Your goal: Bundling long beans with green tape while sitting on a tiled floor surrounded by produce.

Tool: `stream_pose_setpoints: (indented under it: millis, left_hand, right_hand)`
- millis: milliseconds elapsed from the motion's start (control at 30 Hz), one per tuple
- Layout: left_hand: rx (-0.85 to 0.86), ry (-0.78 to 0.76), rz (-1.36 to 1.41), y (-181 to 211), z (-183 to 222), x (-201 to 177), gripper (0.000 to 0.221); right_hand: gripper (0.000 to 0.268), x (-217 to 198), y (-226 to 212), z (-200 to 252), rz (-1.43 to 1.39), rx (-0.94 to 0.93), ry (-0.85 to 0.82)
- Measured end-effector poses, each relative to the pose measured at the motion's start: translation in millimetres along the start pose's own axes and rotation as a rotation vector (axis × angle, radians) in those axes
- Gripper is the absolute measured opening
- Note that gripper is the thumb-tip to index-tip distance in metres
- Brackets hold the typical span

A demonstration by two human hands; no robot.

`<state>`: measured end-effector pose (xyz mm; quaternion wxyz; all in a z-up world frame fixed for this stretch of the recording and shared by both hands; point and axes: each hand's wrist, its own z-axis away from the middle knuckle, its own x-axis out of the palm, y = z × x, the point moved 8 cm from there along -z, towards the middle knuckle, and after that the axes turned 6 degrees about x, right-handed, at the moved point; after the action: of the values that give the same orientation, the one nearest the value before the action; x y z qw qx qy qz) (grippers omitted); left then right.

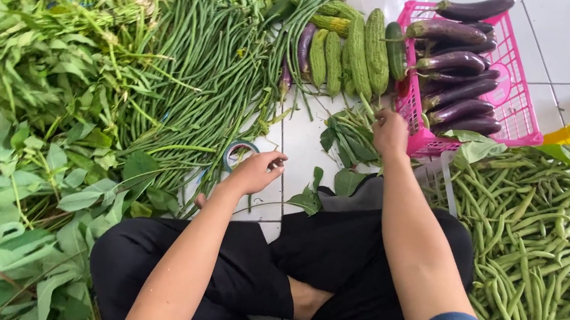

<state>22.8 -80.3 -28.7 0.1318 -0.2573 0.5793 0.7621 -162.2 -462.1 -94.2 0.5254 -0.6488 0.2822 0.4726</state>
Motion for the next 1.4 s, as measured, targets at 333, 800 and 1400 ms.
stream_pose_setpoints:
  millis: [333, 800, 1400]
  left_hand:
    - [-0.045, -0.08, -0.025, -7, -14, 6, 0.04]
    - [-0.088, -0.15, -0.023, -15, -28, 11, 0.041]
    - [-0.316, 0.425, -0.413, -92, -37, -50, 0.057]
  right_hand:
    - [0.094, 16, -23, 34, 0.331, 0.167, -0.221]
    - [0.069, 20, -28, 31, 0.513, 0.166, -0.09]
    - [0.059, -11, -142, 78, 0.43, -0.158, -0.13]
